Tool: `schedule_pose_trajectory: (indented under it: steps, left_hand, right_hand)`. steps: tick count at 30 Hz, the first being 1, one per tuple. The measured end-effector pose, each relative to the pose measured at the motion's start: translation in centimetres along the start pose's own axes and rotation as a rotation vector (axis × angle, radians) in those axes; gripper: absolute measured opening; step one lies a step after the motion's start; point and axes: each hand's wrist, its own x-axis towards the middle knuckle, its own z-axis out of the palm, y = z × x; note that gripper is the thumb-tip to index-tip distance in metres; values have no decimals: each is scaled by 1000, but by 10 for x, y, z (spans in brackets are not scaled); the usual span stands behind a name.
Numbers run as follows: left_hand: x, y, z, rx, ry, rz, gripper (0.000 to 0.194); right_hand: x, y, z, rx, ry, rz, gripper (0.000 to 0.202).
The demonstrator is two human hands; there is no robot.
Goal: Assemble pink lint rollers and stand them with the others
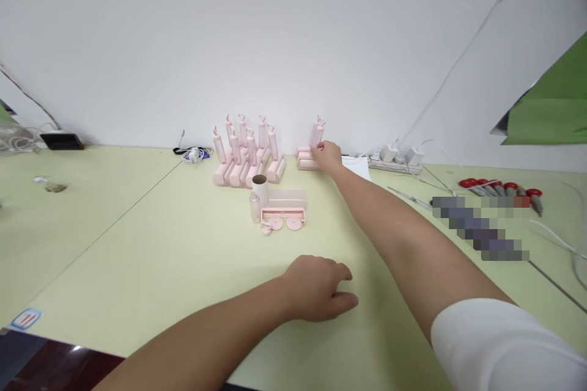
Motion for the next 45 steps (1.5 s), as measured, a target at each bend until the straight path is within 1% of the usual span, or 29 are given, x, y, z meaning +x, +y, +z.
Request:
schedule_pose_trajectory:
  steps: [4,8,13,15,17,20,21,22,23,24,26,28,30,31,33,35,36,37,38,39,40,42,44,45]
  left_hand:
    - [1,1,1,68,-46,-9,51]
    - [1,1,2,69,-49,-9,51]
    - [1,2,0,75,-37,-6,49]
    - [1,3,0,80,-40,-9,50]
    - [2,3,0,86,-40,-3,50]
    - [3,1,2,68,-13,-1,50]
    - [4,0,3,56,0,-3,50]
    - [4,-1,4,46,13,-2,49]
    - [5,-2,4,38,23,2,48]
    - [6,-3,5,31,28,8,48]
    - [8,-5,5,25,35,26,48]
    - [9,-6,4,20,46,50,47]
    - [8,-7,3,-8,62,68,45]
    - [7,-8,3,-40,74,67,43]
    - [4,-10,2,-149,104,40,41]
    - [3,-12,3,-300,166,-6,44]
    - [4,-13,3,-381,223,-35,49]
    - [5,-15,4,-462,300,-67,56]
    - [7,-16,5,-538,398,-99,65]
    - [9,-18,5,-603,506,-130,72]
    - [12,-20,6,-652,612,-154,78]
    - [16,-22,5,-683,798,-149,78]
    - [15,-22,3,-613,936,-56,67]
    - [13,-21,2,-553,987,13,60]
  right_hand:
    - [3,-2,5,1,-12,12,26]
    - [0,-3,6,17,-14,11,26]
    - [-15,-6,-1,72,39,-11,44]
    - [-27,-14,-4,101,56,-53,41]
    - [-41,-28,-7,137,15,-156,30]
    - [-66,-53,-10,204,-163,-459,15]
    - [-75,-61,-11,223,-247,-623,16]
    - [-83,-69,-11,234,-323,-747,19]
    - [-91,-75,-11,225,-388,-831,21]
    - [-98,-81,-11,200,-436,-888,22]
    - [-108,-89,-7,125,-504,-910,21]
    - [-113,-93,-3,50,-534,-881,16]
    - [-114,-95,0,28,-520,-859,11]
    - [-114,-95,-1,52,-488,-849,11]
    - [-113,-93,-9,173,-375,-801,10]
    - [-116,-87,-24,377,-233,-655,9]
    - [-120,-83,-34,496,-176,-541,11]
    - [-126,-77,-45,634,-153,-383,16]
    - [-134,-70,-55,760,-191,-214,22]
    - [-144,-63,-65,867,-274,-76,27]
    - [-156,-56,-74,953,-360,26,29]
    - [-181,-41,-87,1029,-463,156,32]
    - [-203,-26,-93,1010,-553,218,33]
    - [-212,-19,-93,1003,-581,209,34]
